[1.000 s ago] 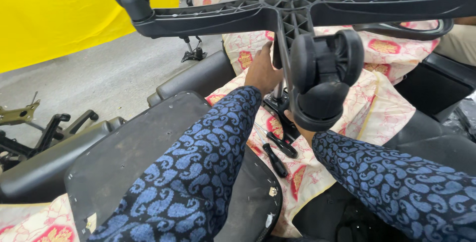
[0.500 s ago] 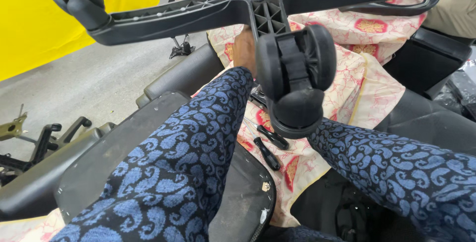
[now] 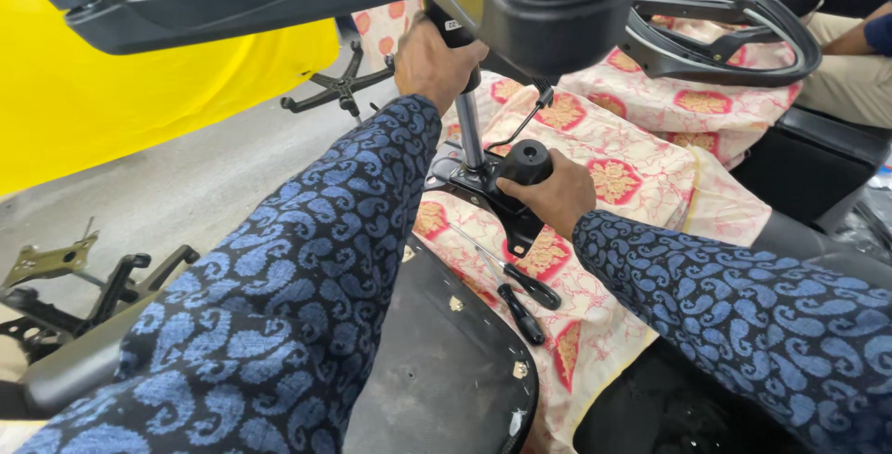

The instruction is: The person attaches a chair base to an inverted chair seat using a screwdriver. They align the base, insert screws, and tighten them to secure the connection.

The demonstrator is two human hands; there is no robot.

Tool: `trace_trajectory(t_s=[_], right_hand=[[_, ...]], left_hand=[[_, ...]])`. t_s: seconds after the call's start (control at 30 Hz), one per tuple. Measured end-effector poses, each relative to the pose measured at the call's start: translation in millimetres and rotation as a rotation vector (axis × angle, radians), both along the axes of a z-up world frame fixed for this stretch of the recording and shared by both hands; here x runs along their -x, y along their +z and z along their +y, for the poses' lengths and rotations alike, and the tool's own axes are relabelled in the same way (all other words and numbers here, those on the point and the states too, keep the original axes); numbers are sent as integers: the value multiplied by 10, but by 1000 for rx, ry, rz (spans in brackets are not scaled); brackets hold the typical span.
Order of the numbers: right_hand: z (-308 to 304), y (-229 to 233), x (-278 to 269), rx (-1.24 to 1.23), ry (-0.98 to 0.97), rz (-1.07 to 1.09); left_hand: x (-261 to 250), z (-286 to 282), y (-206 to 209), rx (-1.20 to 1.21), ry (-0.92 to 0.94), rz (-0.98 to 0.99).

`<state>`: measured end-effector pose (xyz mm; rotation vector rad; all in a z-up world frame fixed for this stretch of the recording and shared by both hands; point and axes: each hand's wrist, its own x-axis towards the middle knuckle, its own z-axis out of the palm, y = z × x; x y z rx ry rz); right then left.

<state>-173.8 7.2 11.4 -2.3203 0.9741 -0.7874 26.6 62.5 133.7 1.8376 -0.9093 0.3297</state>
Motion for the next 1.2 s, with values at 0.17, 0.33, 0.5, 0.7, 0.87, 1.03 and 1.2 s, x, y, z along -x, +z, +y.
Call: trace_trajectory(t_s=[0.17,0.33,0.5,0.7,0.87,1.03,1.2], right_hand=[[611,175,-231,-17,49,-105],[1434,219,-340,-94,110,-116],[2221,204,-338,-150,154,-89],[2891,62,-152,-243,174,-8],[3191,-42,56,-297,168,36],[3334,-117,163,-370,131,86],[3350,-60,147,-378,119,75]], left_hand=[[-206,658,265,-14,43,-128],[-480,1460,256,-131,43,-229],[-615,2202,68,-182,-149,297],[-325,2986,-90,-150,83,183],[65,3255,-132,-164,54,257],[278,3328,-197,-214,50,254],[262,3269,-186,-224,27,234]])
